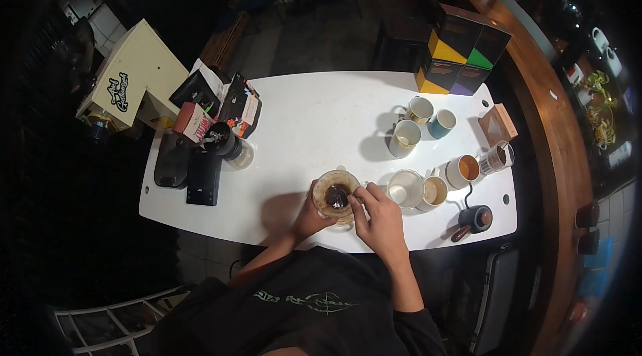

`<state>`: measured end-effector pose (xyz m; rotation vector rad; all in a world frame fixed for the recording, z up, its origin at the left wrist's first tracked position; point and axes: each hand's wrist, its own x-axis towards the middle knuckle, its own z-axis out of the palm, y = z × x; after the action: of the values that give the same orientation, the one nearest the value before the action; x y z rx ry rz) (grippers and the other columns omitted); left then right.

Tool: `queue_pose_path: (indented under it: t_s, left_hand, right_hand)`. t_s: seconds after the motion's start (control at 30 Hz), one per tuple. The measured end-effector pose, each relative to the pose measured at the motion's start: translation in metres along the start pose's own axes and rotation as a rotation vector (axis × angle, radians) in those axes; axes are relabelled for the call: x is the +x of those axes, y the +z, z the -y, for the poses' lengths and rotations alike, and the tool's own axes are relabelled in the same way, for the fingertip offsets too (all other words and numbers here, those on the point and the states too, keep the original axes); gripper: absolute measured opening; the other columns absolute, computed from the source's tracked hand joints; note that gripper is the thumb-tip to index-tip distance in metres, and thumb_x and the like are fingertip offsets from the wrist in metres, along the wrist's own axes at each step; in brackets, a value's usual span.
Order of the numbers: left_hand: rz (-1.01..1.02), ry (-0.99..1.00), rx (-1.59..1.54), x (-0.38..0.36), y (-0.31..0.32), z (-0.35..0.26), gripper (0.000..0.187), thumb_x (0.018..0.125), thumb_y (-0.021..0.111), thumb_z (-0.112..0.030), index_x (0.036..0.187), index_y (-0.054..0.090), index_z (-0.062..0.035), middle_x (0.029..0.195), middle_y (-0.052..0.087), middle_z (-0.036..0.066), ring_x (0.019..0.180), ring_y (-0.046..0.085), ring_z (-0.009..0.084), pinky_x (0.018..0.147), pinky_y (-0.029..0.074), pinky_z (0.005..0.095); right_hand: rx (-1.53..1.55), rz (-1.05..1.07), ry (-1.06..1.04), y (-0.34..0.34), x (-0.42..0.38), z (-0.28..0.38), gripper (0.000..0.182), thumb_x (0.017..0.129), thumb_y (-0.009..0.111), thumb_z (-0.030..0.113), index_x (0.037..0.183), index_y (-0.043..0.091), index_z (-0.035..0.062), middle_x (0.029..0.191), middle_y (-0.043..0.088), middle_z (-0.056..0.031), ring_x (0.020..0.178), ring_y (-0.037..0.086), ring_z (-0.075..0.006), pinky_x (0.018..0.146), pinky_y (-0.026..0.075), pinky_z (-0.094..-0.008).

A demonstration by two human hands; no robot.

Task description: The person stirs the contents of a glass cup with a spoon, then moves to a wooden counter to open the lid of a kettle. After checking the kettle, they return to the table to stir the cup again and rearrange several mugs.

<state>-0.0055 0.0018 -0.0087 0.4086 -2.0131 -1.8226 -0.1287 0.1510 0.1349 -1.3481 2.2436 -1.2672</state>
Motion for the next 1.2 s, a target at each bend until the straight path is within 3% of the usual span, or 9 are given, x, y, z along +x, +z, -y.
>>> queue_pose_path:
  t_s: [0.8, 1.2]
  left_hand:
    - [-0.012, 0.039, 0.099, -0.0009, -0.0004, 0.0024, 0.092, 0.07, 0.084, 0.0, 0.142, 0.028, -0.0041, 0.134, 0.049, 0.011, 0.13, 0.049, 0.0204, 0.111, 0.041, 0.0358]
    - [-0.04, 0.005, 0.099, -0.0023, -0.0005, 0.0062, 0.096, 0.069, 0.087, -0.007, 0.144, 0.026, -0.0033, 0.134, 0.049, 0.013, 0.13, 0.05, 0.0217, 0.109, 0.042, 0.0345]
  right_hand:
    - [0.019, 0.006, 0.009, -0.0015, 0.0003, 0.0027, 0.01, 0.094, 0.063, 0.01, 0.095, 0.063, 0.0002, 0.082, 0.058, -0.0158, 0.068, 0.059, -0.0365, 0.062, 0.046, -0.0439]
    - [0.048, 0.0, 0.039, -0.0026, 0.0002, 0.0035, 0.011, 0.095, 0.063, 0.011, 0.095, 0.063, 0.0002, 0.08, 0.057, -0.0153, 0.064, 0.058, -0.0342, 0.06, 0.045, -0.0428]
